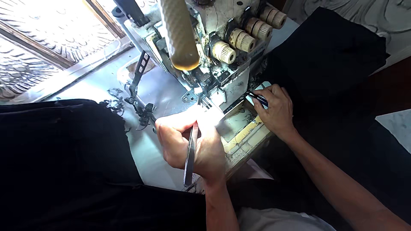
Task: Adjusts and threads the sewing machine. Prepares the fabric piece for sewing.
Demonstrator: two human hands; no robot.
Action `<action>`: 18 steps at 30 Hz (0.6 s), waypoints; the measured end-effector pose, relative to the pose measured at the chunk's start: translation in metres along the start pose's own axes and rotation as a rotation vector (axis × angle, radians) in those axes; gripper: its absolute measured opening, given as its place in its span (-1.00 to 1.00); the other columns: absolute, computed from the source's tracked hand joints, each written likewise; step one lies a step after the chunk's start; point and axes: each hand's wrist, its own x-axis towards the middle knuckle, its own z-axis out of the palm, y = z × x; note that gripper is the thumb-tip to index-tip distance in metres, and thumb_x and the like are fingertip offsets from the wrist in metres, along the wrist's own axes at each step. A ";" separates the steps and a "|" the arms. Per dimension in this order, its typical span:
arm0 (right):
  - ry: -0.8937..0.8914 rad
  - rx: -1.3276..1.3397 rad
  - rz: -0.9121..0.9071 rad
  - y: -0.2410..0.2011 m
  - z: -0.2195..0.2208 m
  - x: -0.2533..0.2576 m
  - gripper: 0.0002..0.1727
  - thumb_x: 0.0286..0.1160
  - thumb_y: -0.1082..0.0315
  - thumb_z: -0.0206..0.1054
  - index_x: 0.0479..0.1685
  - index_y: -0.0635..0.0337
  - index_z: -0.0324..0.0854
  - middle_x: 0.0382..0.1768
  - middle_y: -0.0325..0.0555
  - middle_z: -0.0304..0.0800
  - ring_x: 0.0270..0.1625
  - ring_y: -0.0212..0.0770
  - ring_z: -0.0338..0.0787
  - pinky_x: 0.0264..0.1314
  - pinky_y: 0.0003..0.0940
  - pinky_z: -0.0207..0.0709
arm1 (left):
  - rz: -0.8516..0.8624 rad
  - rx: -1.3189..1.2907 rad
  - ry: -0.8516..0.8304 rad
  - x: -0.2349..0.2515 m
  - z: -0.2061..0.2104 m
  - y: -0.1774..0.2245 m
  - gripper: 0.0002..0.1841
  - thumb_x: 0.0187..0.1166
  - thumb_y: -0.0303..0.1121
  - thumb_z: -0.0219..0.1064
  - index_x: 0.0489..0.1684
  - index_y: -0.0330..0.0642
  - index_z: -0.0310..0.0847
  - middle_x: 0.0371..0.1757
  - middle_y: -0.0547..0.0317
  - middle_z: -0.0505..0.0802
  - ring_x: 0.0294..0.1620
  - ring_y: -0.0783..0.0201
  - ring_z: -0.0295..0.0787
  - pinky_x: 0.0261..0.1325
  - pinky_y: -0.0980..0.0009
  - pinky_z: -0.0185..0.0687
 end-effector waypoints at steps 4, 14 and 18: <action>0.001 0.004 0.016 -0.002 0.000 0.002 -0.69 0.62 0.24 0.36 0.18 0.22 0.78 0.02 0.16 0.70 0.04 0.17 0.70 0.02 0.04 0.59 | -0.014 -0.023 0.022 0.004 0.002 0.003 -0.86 0.32 -0.64 0.40 -0.37 -0.22 0.57 -0.32 0.28 0.74 -0.22 0.46 0.77 -0.17 0.53 0.74; 0.002 0.004 0.027 0.000 0.002 0.002 -0.69 0.59 0.25 0.39 0.16 0.24 0.78 -0.01 0.16 0.71 0.01 0.18 0.71 0.00 0.04 0.60 | -0.034 -0.046 0.049 0.006 0.003 0.006 -0.86 0.28 -0.68 0.37 -0.42 -0.25 0.56 -0.36 0.29 0.76 -0.23 0.49 0.78 -0.16 0.55 0.73; 0.016 0.003 0.039 0.000 0.004 0.004 -0.70 0.57 0.27 0.39 0.14 0.24 0.80 -0.02 0.16 0.74 0.01 0.18 0.72 0.01 0.02 0.60 | -0.015 0.008 0.051 0.004 0.002 0.005 -0.89 0.25 -0.65 0.37 -0.46 -0.30 0.54 -0.38 0.25 0.73 -0.24 0.51 0.75 -0.18 0.62 0.67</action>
